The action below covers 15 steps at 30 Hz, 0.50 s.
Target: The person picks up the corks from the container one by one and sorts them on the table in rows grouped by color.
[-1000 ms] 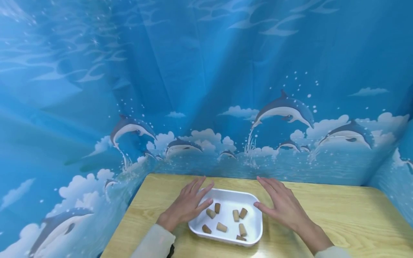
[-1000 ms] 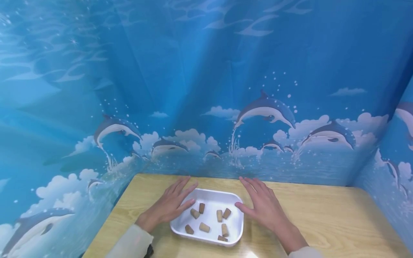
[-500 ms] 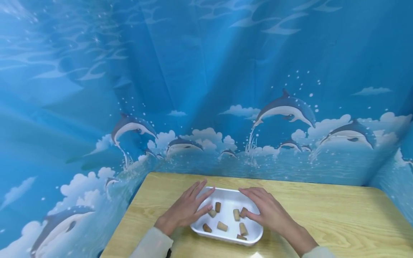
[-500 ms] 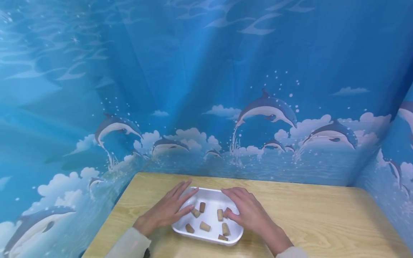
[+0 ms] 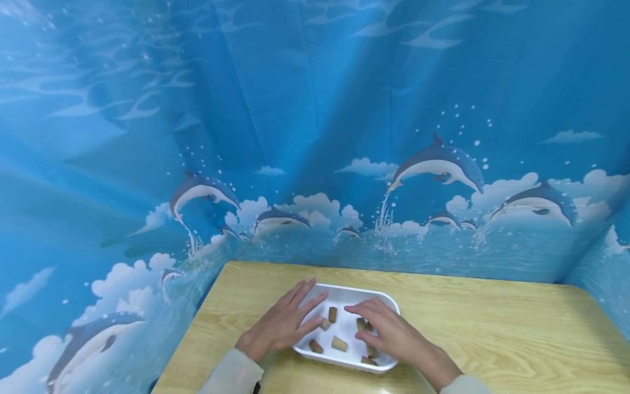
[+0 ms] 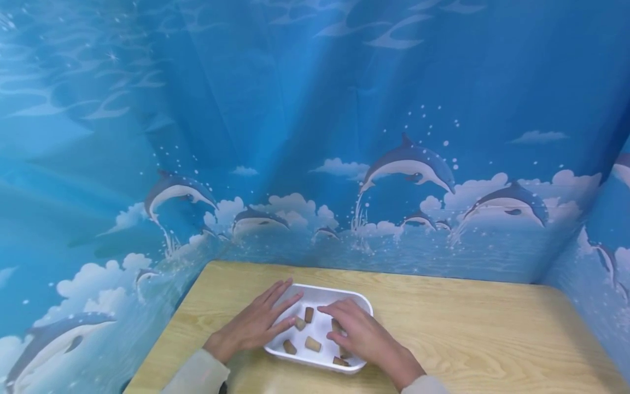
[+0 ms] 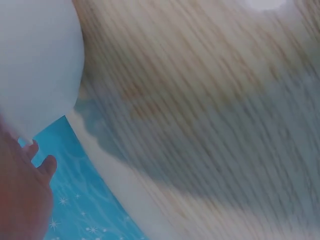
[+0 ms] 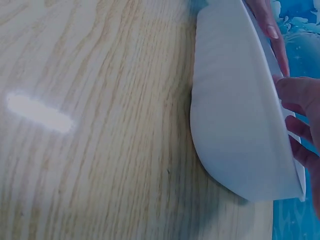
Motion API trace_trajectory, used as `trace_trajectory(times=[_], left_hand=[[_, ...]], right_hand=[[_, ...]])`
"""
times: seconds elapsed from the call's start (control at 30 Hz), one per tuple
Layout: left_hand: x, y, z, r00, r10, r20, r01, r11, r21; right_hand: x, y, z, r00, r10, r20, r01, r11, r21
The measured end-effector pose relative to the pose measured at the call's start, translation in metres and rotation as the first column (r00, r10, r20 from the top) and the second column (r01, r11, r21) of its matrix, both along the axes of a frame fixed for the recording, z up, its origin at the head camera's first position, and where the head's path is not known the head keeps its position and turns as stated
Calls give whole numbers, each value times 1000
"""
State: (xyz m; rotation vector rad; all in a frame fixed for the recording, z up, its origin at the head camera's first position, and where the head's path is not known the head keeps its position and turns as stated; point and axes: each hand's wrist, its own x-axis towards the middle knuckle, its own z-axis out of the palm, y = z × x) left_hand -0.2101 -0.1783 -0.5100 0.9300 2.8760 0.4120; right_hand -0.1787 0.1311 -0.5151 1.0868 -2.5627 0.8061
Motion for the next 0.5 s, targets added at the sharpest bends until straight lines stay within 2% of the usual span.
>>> trace_trajectory(times=[0.07,0.2,0.3,0.33,0.5], left_hand=[[0,0,-1,1000,-2,1,2,1000,-2],[0,-1,-4,1000,3,22,-3,1000,-9],[-1,-1,-5,999,15,50,-14,1000,-17],[-1,-1,-6,998,17,54,-16,1000,-20],[-1,0,-6,998,21,54,-19,999,-29]], right_hand=[[-2,-1,-7,999,25,-24,-25,999,-20],[-13,-2,-32,996,63,-57,-67,995,-68],[-19,-4,-41,995,91,-32,-93,993,-66],[-21,-4,-42,994,109,-25,-110,992,-55],[-18,-12,-25,983,165,75,-165,986,-13]])
